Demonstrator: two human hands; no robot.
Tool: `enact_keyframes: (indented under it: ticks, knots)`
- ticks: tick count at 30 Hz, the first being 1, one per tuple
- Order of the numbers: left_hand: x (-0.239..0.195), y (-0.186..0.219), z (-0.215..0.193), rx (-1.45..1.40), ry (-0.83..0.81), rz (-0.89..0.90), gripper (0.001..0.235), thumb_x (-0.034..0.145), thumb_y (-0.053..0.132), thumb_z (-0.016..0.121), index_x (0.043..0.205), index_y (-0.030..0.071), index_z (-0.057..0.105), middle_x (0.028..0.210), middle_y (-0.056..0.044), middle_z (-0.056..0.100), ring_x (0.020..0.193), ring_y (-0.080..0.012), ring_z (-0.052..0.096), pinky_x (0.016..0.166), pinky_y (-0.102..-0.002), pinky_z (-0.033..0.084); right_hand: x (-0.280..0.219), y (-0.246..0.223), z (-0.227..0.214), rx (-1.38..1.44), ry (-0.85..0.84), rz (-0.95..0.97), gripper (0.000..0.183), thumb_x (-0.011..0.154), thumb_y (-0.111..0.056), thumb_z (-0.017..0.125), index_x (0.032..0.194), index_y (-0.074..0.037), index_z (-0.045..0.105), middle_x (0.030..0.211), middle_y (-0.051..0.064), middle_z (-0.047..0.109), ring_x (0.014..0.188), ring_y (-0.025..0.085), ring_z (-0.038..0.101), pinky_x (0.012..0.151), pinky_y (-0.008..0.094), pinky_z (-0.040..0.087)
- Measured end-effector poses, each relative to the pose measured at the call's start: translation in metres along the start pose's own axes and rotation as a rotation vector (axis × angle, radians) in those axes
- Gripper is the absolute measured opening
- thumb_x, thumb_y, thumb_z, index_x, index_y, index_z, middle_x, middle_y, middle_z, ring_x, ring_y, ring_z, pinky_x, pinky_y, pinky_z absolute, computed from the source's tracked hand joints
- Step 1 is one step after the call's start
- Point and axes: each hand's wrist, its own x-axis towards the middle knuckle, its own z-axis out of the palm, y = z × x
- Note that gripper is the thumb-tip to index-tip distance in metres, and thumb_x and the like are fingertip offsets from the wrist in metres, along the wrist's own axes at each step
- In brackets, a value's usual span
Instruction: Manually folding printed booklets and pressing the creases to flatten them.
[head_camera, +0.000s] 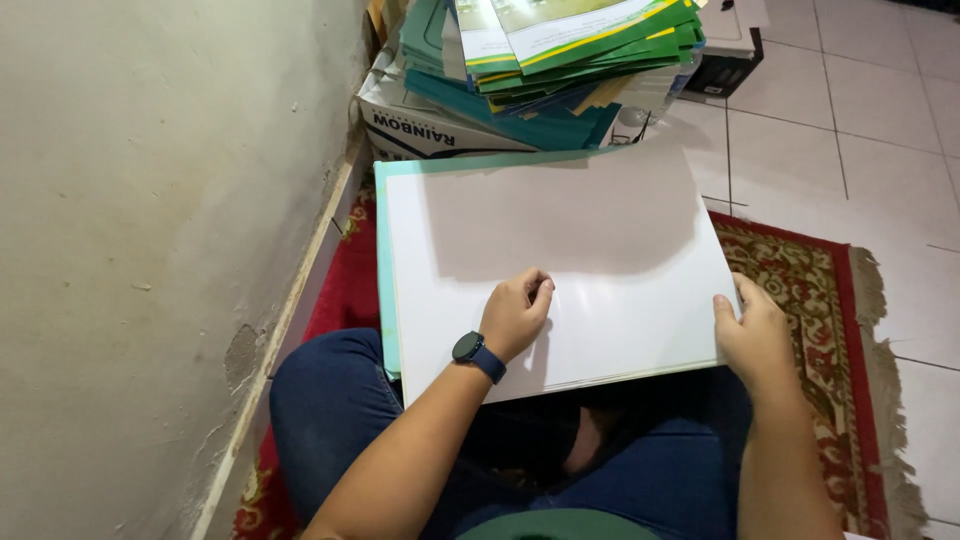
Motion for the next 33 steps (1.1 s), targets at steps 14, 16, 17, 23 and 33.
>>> enact_keyframes:
  ticks: [14, 16, 17, 23, 33]
  knots:
    - [-0.001, 0.004, -0.001, -0.035, -0.019, 0.003, 0.018, 0.095, 0.011, 0.055, 0.09, 0.004, 0.071, 0.059, -0.003, 0.065, 0.044, -0.0123, 0.051, 0.044, -0.026, 0.041, -0.003, 0.013, 0.009, -0.174, -0.003, -0.186, 0.052, 0.096, -0.011, 0.052, 0.144, 0.011, 0.052, 0.148, 0.027, 0.054, 0.133, 0.04, 0.053, 0.105, 0.045, 0.044]
    - [-0.001, 0.005, -0.002, -0.025, -0.017, 0.011, 0.018, 0.096, 0.011, 0.054, 0.09, 0.004, 0.07, 0.057, -0.003, 0.064, 0.042, -0.0128, 0.051, 0.042, -0.026, 0.041, -0.004, -0.008, -0.005, -0.05, -0.053, -0.173, 0.049, 0.094, -0.008, 0.053, 0.14, 0.01, 0.056, 0.151, 0.025, 0.052, 0.141, 0.037, 0.047, 0.112, 0.043, 0.039]
    - [0.0, 0.005, -0.002, -0.041, -0.021, -0.001, 0.019, 0.096, 0.011, 0.054, 0.09, 0.004, 0.07, 0.057, -0.003, 0.064, 0.043, -0.0133, 0.054, 0.043, -0.026, 0.042, -0.011, -0.04, -0.021, 0.238, -0.143, 0.081, 0.045, 0.099, -0.01, 0.048, 0.142, 0.002, 0.056, 0.148, 0.024, 0.056, 0.136, 0.036, 0.053, 0.109, 0.043, 0.043]
    - [0.001, -0.005, 0.0, -0.112, -0.012, -0.044, 0.03, 0.103, 0.023, 0.042, 0.088, 0.008, 0.064, 0.056, -0.004, 0.062, 0.053, -0.0214, 0.056, 0.055, -0.034, 0.047, -0.004, 0.04, 0.029, 1.018, -0.263, 0.113, 0.046, 0.118, -0.032, 0.028, 0.135, 0.001, 0.057, 0.129, 0.021, 0.062, 0.119, 0.03, 0.059, 0.101, 0.045, 0.047]
    - [0.046, -0.198, 0.056, 0.053, -0.048, -0.095, 0.035, 0.114, 0.009, 0.022, 0.122, 0.005, 0.055, 0.08, 0.005, 0.058, 0.079, 0.0031, 0.046, 0.083, -0.006, 0.039, -0.052, -0.058, 0.12, 0.299, -0.464, -0.454, 0.054, 0.102, -0.048, 0.044, 0.15, -0.025, 0.051, 0.163, 0.008, 0.037, 0.153, 0.028, 0.028, 0.127, 0.045, 0.011]
